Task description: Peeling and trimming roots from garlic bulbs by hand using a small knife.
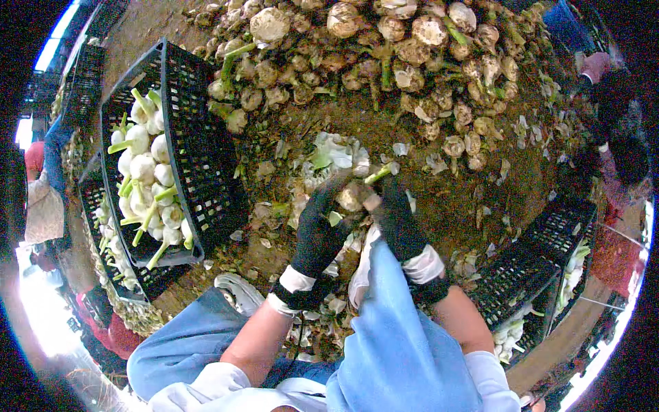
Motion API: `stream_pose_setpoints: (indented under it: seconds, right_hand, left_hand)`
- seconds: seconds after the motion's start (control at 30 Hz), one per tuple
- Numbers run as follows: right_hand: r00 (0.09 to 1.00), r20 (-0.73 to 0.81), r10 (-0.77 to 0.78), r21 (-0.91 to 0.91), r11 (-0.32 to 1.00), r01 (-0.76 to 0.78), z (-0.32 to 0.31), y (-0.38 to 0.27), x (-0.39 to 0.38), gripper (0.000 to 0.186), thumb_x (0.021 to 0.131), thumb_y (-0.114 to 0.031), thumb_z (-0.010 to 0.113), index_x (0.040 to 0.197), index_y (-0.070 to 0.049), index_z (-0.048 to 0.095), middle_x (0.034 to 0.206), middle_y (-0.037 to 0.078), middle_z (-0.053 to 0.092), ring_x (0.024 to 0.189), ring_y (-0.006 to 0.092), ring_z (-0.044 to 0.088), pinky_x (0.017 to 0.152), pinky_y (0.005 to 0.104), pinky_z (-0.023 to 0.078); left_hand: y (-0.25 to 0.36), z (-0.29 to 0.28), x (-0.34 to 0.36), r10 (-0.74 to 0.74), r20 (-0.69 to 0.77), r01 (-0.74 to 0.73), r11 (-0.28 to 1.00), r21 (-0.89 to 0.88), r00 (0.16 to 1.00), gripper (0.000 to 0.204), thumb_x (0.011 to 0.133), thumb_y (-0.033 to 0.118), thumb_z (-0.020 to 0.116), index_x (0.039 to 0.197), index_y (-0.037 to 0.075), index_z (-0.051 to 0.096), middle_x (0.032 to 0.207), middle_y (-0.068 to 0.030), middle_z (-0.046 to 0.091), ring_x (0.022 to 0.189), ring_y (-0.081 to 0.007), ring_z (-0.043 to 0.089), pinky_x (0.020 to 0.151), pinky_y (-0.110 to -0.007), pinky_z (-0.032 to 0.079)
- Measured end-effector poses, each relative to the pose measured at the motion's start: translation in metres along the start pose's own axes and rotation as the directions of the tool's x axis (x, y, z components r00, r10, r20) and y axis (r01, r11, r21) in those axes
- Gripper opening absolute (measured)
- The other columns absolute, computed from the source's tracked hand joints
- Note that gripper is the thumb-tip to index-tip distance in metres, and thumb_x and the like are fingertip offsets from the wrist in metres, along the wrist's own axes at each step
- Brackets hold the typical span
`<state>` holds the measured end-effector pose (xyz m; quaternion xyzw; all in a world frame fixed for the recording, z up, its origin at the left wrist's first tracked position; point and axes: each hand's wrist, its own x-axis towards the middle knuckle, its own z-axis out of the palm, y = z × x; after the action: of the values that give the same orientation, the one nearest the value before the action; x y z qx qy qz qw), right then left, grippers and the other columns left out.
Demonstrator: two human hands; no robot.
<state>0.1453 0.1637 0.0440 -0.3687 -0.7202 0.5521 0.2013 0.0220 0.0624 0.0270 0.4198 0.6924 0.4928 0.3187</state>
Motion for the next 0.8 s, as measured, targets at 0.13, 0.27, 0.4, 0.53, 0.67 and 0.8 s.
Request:
stream_pose_setpoints:
  seconds: [0.13, 0.27, 0.4, 0.53, 0.67, 0.8]
  right_hand:
    - [0.959, 0.063, 0.277, 0.224, 0.932, -0.284, 0.011, -0.007, 0.016, 0.027, 0.095, -0.023, 0.061, 0.109, -0.001, 0.064, 0.096, 0.008, 0.066, 0.092, 0.0177, 0.061, 0.085, 0.0330, 0.048]
    - [0.983, 0.029, 0.181, 0.267, 0.946, -0.182, 0.011, -0.007, 0.014, 0.025, 0.093, -0.021, 0.062, 0.107, 0.000, 0.065, 0.100, 0.009, 0.069, 0.095, 0.0175, 0.063, 0.086, 0.0327, 0.048]
    - [0.973, 0.058, 0.224, 0.263, 0.936, -0.232, 0.008, -0.012, 0.008, 0.027, 0.092, -0.023, 0.066, 0.107, -0.001, 0.064, 0.092, 0.005, 0.068, 0.083, 0.0137, 0.063, 0.071, 0.0283, 0.051]
    - [0.970, 0.074, 0.232, 0.280, 0.929, -0.243, 0.014, -0.014, 0.009, 0.029, 0.095, -0.027, 0.063, 0.108, -0.001, 0.064, 0.090, 0.006, 0.069, 0.080, 0.0128, 0.063, 0.068, 0.0278, 0.049]
    - [0.990, 0.043, 0.135, 0.198, 0.970, -0.141, 0.020, -0.007, 0.012, 0.028, 0.096, -0.026, 0.059, 0.105, 0.000, 0.067, 0.090, 0.007, 0.070, 0.079, 0.0171, 0.065, 0.070, 0.0319, 0.051]
    - [0.976, 0.079, 0.200, 0.212, 0.954, -0.213, 0.018, -0.003, 0.008, 0.024, 0.094, -0.022, 0.061, 0.102, 0.000, 0.068, 0.091, 0.009, 0.071, 0.083, 0.0189, 0.066, 0.075, 0.0327, 0.052]
  left_hand:
    - [-0.005, -0.001, -0.002, 0.030, -0.055, -0.028, 0.999, 0.038, 0.998, 0.065, 0.078, 0.007, 0.072, 0.138, 0.007, 0.047, 0.137, -0.0164, 0.052, 0.128, -0.0338, 0.049, 0.107, -0.040, 0.039]
    - [-0.003, 0.001, -0.002, -0.102, -0.033, 0.071, 0.856, -0.513, 0.994, 0.068, 0.087, 0.012, 0.068, 0.146, 0.000, 0.035, 0.143, -0.0144, 0.046, 0.133, -0.0258, 0.043, 0.111, -0.039, 0.035]
    - [0.000, -0.002, -0.008, -0.196, 0.015, 0.154, 0.718, -0.679, 0.981, 0.070, 0.088, 0.011, 0.068, 0.147, -0.001, 0.033, 0.146, -0.0142, 0.043, 0.134, -0.0237, 0.042, 0.111, -0.038, 0.034]
    - [0.002, -0.005, -0.010, -0.039, -0.037, 0.037, 0.997, -0.072, 0.999, 0.070, 0.084, 0.002, 0.066, 0.148, 0.006, 0.036, 0.146, -0.0143, 0.045, 0.133, -0.0242, 0.046, 0.108, -0.036, 0.040]
    - [0.002, -0.011, -0.010, -0.002, -0.040, -0.001, 0.998, -0.065, 0.999, 0.072, 0.086, 0.005, 0.065, 0.149, 0.004, 0.031, 0.146, -0.0163, 0.044, 0.134, -0.0269, 0.045, 0.109, -0.036, 0.038]
    - [-0.003, -0.011, -0.008, -0.125, -0.041, 0.102, 0.927, -0.360, 0.991, 0.070, 0.089, 0.007, 0.061, 0.151, 0.005, 0.028, 0.144, -0.0130, 0.046, 0.127, -0.0217, 0.049, 0.105, -0.034, 0.041]
